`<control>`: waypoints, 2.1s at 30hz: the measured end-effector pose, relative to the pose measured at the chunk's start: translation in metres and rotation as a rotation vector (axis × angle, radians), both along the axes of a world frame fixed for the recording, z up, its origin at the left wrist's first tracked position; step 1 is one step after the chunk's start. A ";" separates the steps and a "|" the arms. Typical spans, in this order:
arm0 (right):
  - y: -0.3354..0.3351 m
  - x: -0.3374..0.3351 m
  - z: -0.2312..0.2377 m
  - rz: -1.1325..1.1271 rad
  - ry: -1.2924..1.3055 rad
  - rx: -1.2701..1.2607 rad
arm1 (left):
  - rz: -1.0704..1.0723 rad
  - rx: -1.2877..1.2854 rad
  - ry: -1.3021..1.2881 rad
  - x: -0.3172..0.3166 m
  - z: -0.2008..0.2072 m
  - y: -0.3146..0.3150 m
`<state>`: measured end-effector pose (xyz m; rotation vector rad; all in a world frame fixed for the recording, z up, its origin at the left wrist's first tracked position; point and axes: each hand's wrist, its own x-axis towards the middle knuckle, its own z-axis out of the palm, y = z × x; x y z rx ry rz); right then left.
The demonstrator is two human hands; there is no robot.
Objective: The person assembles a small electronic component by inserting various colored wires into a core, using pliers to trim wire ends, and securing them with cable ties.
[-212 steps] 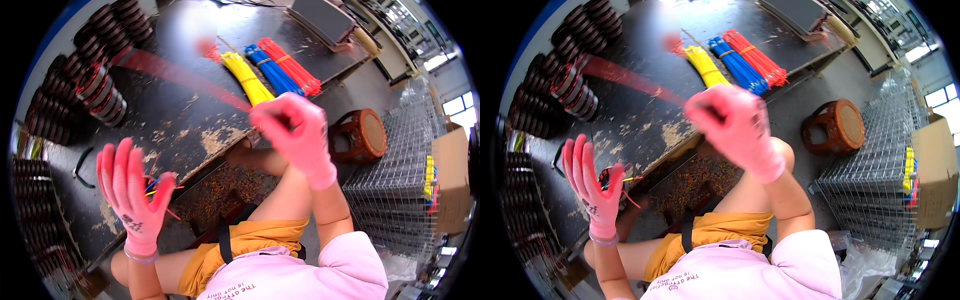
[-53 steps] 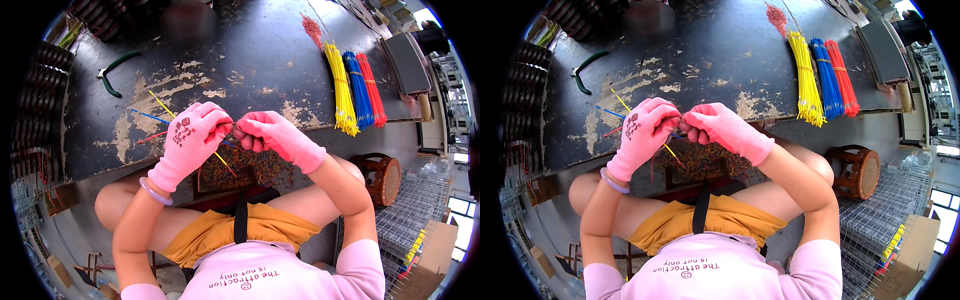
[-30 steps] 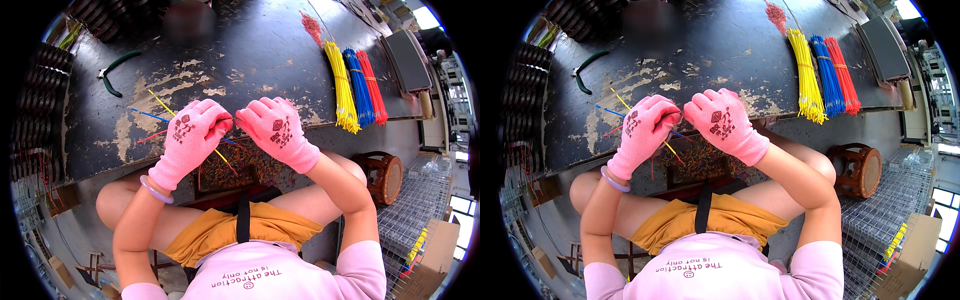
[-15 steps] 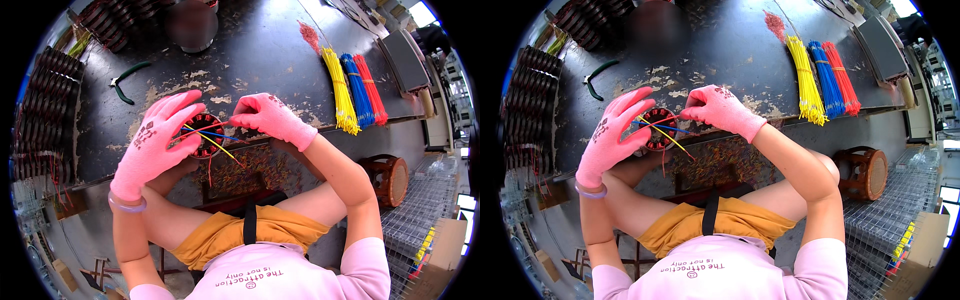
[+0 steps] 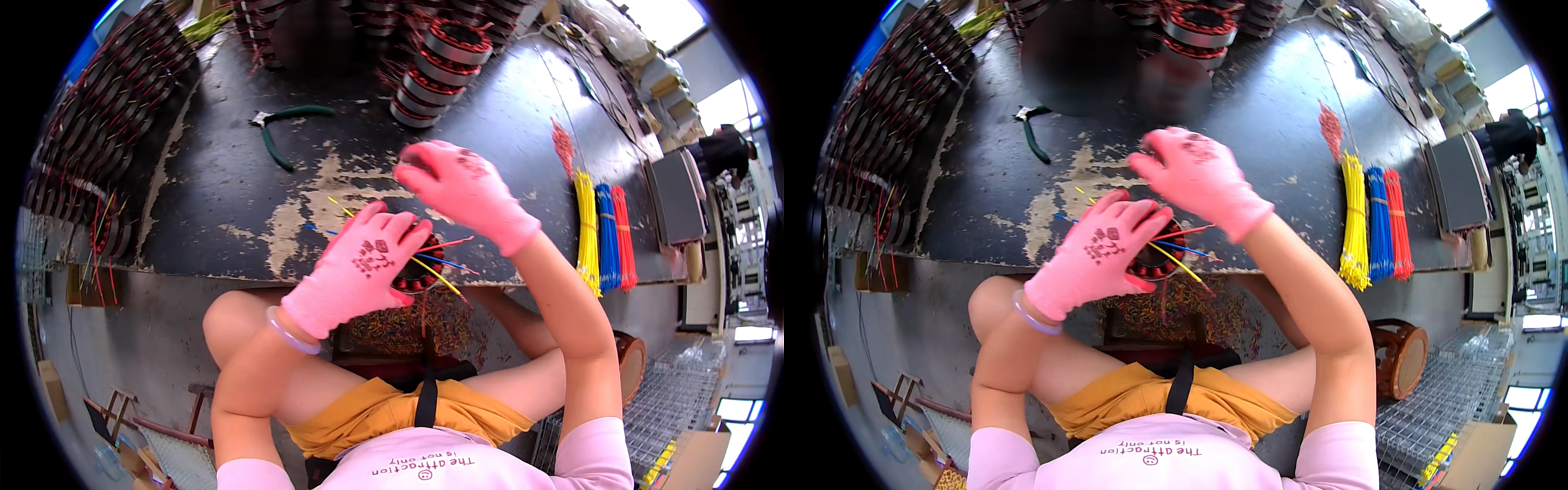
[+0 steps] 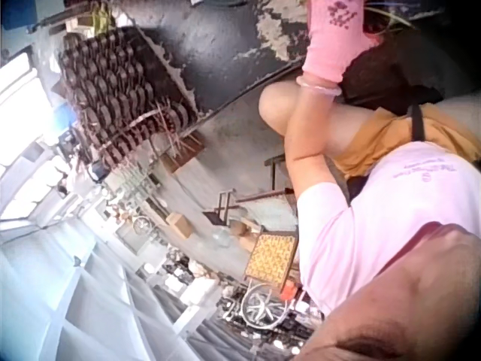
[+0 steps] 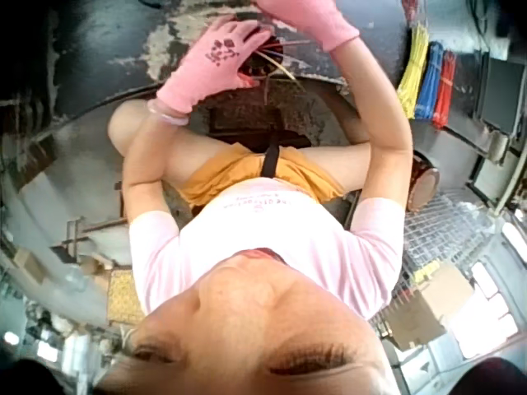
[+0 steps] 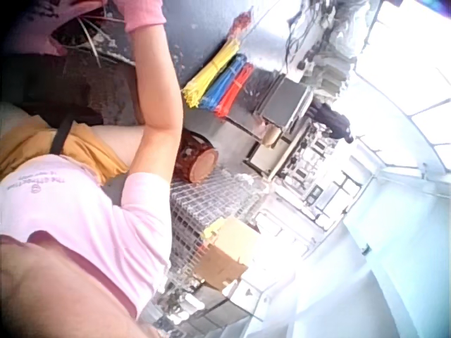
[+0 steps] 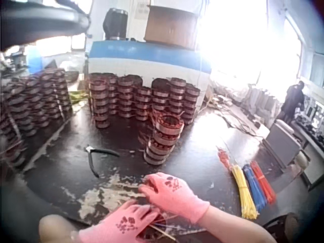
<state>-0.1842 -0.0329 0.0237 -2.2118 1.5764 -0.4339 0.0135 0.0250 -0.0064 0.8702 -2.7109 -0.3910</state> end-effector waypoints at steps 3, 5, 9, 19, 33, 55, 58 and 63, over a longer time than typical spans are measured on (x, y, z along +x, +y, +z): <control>-0.053 0.103 -0.007 0.192 0.259 0.044 | 0.063 0.052 -0.135 -0.001 0.000 0.002; -0.086 0.156 -0.024 0.100 0.449 -0.135 | 0.045 -0.059 -0.086 -0.001 -0.004 0.002; -0.125 0.200 -0.019 0.030 0.750 0.172 | 0.071 -0.039 -0.040 0.000 -0.010 0.005; -0.150 0.169 -0.031 0.021 0.376 0.269 | 0.061 -0.003 0.088 -0.007 -0.015 0.001; 0.108 -0.101 -0.010 -0.251 -1.405 0.974 | 0.161 0.056 0.021 0.004 0.006 -0.028; 0.116 -0.101 -0.026 -0.254 -0.976 1.102 | 0.086 0.052 0.002 -0.001 0.005 -0.049; 0.117 -0.098 -0.031 -0.297 -1.001 1.033 | 0.089 0.048 0.014 -0.001 0.005 -0.049; 0.111 -0.097 -0.026 -0.344 -0.923 1.015 | 0.151 0.023 -0.029 -0.002 0.002 -0.049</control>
